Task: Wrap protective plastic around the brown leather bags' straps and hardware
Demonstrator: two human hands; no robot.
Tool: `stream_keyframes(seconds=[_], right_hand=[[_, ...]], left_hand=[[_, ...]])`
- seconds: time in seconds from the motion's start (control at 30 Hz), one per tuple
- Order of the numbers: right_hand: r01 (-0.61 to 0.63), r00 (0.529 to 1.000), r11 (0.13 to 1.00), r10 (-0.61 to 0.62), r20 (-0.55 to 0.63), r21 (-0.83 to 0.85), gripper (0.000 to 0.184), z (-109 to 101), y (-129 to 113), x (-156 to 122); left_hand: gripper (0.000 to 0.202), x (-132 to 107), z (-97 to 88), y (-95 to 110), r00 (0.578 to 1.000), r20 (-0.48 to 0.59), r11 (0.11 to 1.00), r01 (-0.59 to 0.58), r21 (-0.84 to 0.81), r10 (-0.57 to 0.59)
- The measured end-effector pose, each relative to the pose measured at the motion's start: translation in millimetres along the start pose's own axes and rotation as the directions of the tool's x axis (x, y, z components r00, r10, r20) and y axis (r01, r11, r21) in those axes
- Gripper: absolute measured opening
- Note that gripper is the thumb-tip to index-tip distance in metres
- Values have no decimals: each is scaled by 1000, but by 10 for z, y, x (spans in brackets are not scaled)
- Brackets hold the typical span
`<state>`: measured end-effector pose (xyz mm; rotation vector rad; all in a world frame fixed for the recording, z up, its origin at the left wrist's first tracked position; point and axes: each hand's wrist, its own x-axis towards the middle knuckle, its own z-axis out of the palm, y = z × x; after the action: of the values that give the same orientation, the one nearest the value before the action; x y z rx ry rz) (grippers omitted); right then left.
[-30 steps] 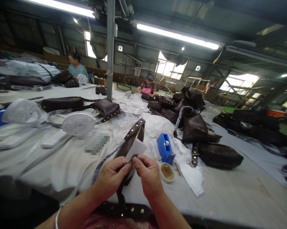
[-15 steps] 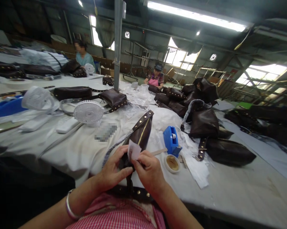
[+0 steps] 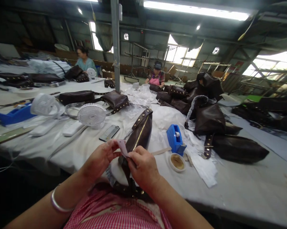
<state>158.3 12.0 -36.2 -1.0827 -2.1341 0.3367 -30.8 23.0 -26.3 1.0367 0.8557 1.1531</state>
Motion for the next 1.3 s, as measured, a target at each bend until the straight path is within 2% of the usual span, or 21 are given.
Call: stream_keyframes(seconds=[0.03, 0.07, 0.13, 0.17, 0.23, 0.3, 0.33, 0.43, 0.53, 0.67, 0.73, 0.8, 0.87, 0.93, 1.0, 1.07, 1.13, 1.2, 1.3], right_hand=[[47, 999, 997, -47, 3, -64, 19, -4, -18, -8], [91, 996, 987, -90, 10, -134, 21, -11, -35, -16], [165, 986, 951, -161, 37, -261, 24, -24, -62, -32], [191, 982, 932, -183, 55, -307, 24, -29, -70, -40], [220, 976, 905, -201, 88, -365, 22, -33, -75, -52], [236, 971, 902, -209, 113, -363, 21, -40, -63, -58], [246, 968, 909, -215, 127, -335, 20, -47, -52, -59], [278, 953, 939, -243, 184, -201, 23, -89, 4, -47], [283, 952, 949, -260, 164, -137, 29, -141, 73, -28], [204, 976, 978, -201, 87, -32, 27, -169, 140, -25], [124, 990, 991, -127, 59, 48, 24, -164, 157, -24], [63, 997, 993, -67, 38, 97, 21, -153, 168, -14], [48, 998, 993, -52, 34, 104, 19, -142, 179, 6], [73, 996, 994, -76, 39, 81, 20, -133, 190, 28], [106, 994, 993, -108, 34, 47, 21, -130, 202, 42], [125, 992, 991, -126, 25, 43, 17, -135, 216, 47], [140, 989, 988, -143, 32, 66, 16, -151, 228, 47], [167, 983, 982, -173, 68, 85, 22, -171, 235, 50], [205, 973, 978, -209, 97, 47, 20, -196, 237, 69]], left_hand=[[58, -5, -44, 14, 991, -13, 989, 132, -60, -133], [66, -7, -84, 30, 961, 5, 958, 277, -76, -277], [78, 0, -135, 70, 850, 78, 853, 522, 19, -521], [82, 10, -143, 93, 789, 113, 797, 596, 97, -604], [82, 41, -129, 142, 696, 161, 711, 658, 248, -700], [69, 80, -86, 198, 645, 194, 667, 657, 351, -739], [59, 99, -59, 230, 644, 207, 666, 641, 381, -737], [26, 147, 34, 330, 675, 222, 689, 573, 445, -704], [9, 178, 120, 416, 711, 182, 622, 426, 657, -679], [4, 185, 200, 471, 830, 144, 529, 200, 825, -539], [6, 158, 229, 461, 889, 152, 496, 93, 863, -432], [5, 111, 250, 428, 929, 185, 445, -24, 895, -321], [11, 60, 254, 380, 940, 244, 353, -151, 923, -237], [22, 31, 235, 329, 933, 305, 232, -260, 937, -189], [24, 36, 198, 284, 928, 331, 127, -312, 942, -170], [27, 68, 157, 253, 929, 336, 63, -330, 942, -154], [29, 105, 129, 240, 924, 354, 74, -346, 935, -144], [26, 131, 130, 247, 917, 371, 130, -354, 926, -143], [28, 146, 181, 301, 915, 361, 184, -330, 926, -178]])
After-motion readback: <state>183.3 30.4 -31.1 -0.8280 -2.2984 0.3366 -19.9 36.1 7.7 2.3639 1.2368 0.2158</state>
